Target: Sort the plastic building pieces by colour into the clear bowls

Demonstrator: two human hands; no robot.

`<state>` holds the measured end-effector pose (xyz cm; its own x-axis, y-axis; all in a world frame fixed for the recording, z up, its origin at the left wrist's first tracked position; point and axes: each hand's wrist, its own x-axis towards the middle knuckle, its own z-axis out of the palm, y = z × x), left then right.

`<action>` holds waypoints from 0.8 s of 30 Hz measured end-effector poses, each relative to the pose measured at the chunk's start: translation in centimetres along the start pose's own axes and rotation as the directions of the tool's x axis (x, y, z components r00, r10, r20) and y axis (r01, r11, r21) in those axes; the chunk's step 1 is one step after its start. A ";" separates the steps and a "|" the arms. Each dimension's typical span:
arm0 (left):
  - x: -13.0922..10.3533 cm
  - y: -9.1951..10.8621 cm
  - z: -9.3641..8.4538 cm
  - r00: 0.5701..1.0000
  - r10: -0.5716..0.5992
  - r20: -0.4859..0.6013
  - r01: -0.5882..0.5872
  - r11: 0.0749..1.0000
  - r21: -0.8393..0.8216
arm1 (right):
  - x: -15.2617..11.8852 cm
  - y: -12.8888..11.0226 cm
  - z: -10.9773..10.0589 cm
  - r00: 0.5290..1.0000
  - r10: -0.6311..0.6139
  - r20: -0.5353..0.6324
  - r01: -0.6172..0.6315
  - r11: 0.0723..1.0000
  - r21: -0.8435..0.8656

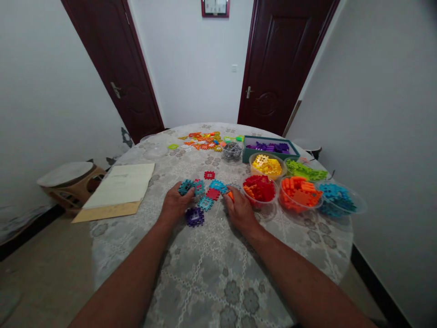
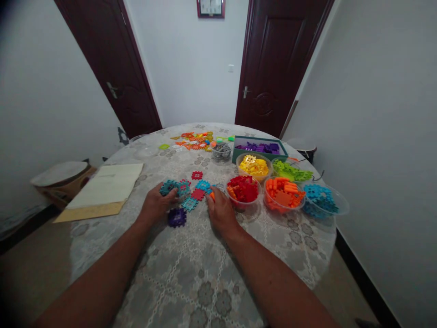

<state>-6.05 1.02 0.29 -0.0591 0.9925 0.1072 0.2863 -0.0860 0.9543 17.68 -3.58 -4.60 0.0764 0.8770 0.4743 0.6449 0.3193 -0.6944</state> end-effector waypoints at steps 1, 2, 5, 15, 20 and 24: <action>0.0 0.3 0.0 0.999 -0.043 -0.007 0.042 0.992 -0.117 | 0.0 0.1 0.1 1.000 -0.002 -0.015 0.002 1.000 0.000; -0.1 0.6 0.1 0.997 -0.075 0.001 0.074 0.972 -0.221 | 0.1 0.2 0.1 1.000 -0.006 -0.027 0.006 1.000 -0.001; -0.5 1.4 0.8 0.985 -0.169 0.035 0.166 0.869 -0.466 | 0.1 0.2 0.2 0.998 -0.038 -0.049 0.038 0.999 -0.007; -1.2 1.0 3.9 0.948 -0.314 0.054 0.237 0.580 -0.779 | -0.8 0.2 0.1 0.975 -0.218 0.046 0.223 0.956 -0.190; -1.7 0.8 3.8 0.958 -0.279 0.067 0.229 0.604 -0.763 | -1.1 -0.2 -0.4 0.984 -0.171 0.050 0.177 0.973 -0.149; -2.2 1.0 3.7 0.961 -0.266 0.081 0.234 0.616 -0.752 | -1.1 -1.9 -1.2 1.000 0.002 -0.030 0.001 0.993 0.115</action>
<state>-2.09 -0.93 -0.04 -0.0557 0.9833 -0.1732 -0.5565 0.1135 0.8231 17.29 -5.53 -3.15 0.1002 0.8667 0.4887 0.5535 0.3596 -0.7513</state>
